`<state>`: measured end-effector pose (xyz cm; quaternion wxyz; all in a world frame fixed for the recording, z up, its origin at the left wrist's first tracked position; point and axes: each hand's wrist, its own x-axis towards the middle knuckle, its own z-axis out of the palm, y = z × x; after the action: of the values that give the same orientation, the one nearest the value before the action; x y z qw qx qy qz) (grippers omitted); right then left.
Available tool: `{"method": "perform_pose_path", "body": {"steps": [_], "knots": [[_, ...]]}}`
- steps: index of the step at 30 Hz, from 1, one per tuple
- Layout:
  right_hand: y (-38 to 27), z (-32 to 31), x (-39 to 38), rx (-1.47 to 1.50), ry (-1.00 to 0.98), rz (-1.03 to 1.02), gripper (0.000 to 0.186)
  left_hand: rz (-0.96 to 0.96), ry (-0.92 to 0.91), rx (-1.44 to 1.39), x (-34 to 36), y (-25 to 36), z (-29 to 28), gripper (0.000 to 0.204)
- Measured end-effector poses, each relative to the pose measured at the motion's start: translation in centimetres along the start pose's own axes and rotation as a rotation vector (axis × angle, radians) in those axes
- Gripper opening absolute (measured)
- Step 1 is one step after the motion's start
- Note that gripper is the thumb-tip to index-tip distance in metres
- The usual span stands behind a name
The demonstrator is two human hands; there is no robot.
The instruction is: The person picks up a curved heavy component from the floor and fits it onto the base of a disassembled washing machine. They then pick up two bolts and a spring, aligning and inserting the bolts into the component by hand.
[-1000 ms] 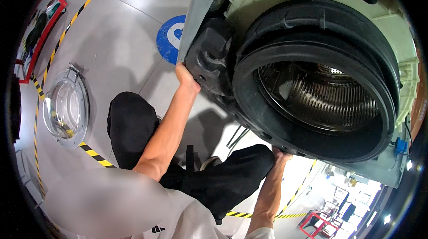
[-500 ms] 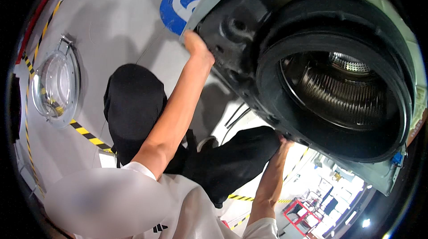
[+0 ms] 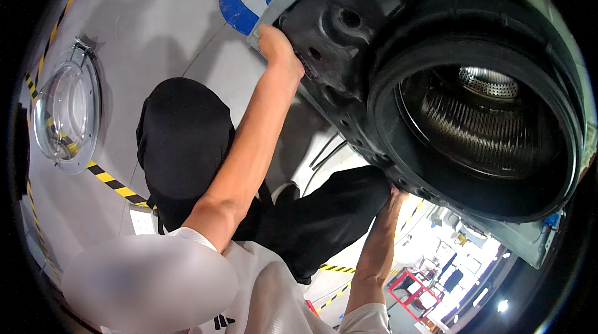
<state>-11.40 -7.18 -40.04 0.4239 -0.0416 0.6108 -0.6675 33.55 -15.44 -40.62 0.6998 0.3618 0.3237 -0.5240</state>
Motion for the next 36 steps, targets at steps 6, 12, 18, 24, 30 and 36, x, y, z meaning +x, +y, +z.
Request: {"method": "perform_pose_path", "body": {"steps": [6,12,18,24,30,36], "knots": [[0.1,0.4,0.5,-0.004,-0.015,-0.008,0.057,0.037,-0.053,-0.058,0.4,0.1,0.2,0.056],[-0.8,0.0,0.2,-0.013,-0.016,-0.022,0.053,0.035,-0.03,-0.045,1.0,0.1,-0.4,0.055],[-0.7,0.2,0.9,-0.025,-0.004,-0.033,0.051,0.07,0.053,0.026,0.0,0.1,0.5,0.054],[-0.7,0.2,1.3,-0.042,0.007,-0.031,0.048,0.061,0.017,-0.042,-0.7,0.0,0.6,0.047],[-1.0,1.3,1.8,-0.016,-0.025,-0.028,0.045,0.115,-0.112,-0.109,3.2,-1.2,-0.3,0.057],[-1.3,0.8,2.1,0.001,-0.02,-0.04,0.042,0.103,-0.124,-0.036,1.0,-0.5,0.2,0.056]]}}
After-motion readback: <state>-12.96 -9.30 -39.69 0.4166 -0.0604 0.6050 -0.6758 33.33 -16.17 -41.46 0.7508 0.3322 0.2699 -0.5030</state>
